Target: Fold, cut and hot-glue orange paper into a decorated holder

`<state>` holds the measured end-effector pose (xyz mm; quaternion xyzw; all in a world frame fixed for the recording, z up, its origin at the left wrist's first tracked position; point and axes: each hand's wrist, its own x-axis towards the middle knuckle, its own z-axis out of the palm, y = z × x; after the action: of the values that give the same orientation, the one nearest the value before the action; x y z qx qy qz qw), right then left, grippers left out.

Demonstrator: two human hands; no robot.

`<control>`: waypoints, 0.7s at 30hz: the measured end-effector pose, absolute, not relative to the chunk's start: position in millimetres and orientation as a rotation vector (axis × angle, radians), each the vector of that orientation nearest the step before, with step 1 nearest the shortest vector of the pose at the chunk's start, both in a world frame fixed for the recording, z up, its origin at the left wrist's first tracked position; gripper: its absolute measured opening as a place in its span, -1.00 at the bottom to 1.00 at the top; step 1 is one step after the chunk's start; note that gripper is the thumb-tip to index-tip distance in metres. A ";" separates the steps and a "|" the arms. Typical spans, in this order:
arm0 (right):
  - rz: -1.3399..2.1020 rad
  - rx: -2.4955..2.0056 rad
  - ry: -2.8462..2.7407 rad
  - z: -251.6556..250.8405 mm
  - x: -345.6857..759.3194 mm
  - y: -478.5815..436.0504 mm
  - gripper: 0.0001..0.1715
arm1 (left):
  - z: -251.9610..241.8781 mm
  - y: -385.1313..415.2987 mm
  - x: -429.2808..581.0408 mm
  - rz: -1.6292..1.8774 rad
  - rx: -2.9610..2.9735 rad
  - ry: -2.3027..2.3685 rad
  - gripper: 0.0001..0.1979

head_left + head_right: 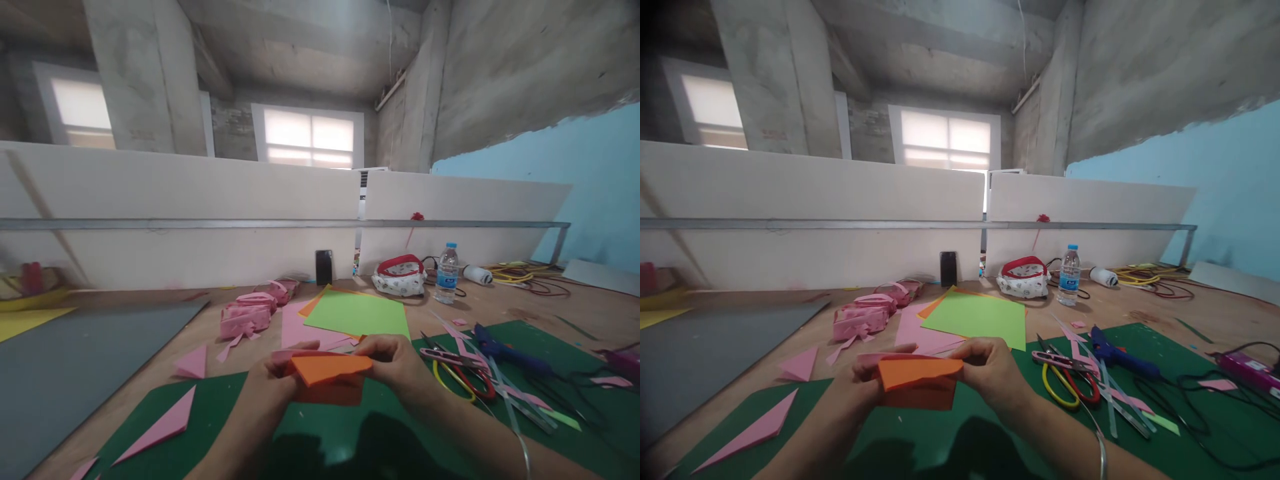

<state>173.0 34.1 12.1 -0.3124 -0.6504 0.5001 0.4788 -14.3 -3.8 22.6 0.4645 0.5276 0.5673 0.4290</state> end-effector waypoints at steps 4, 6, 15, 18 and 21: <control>1.358 -0.835 -1.697 8.7 171.9 32.0 -0.81 | 16.0 -5.0 -14.8 1.353 1.086 1.251 -0.77; 1.419 -0.876 -1.755 8.0 172.3 31.4 -0.87 | 15.5 -5.6 -15.3 1.330 1.062 1.229 -0.81; 1.527 -0.891 -1.911 2.7 171.9 30.9 -0.97 | 13.4 0.5 -20.1 1.297 1.065 1.254 -0.72; 1.457 -0.877 -2.069 11.7 178.1 30.7 -0.84 | 11.3 3.8 -26.1 1.236 1.111 1.319 -0.75; 0.988 -0.964 -2.263 38.8 198.5 32.3 -0.80 | 5.8 7.0 -27.9 1.114 1.229 1.359 -0.77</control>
<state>198.5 32.3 38.8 -0.3528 -0.8281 0.3615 0.2431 -27.9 7.0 5.8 0.5034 0.5565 0.4563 0.4782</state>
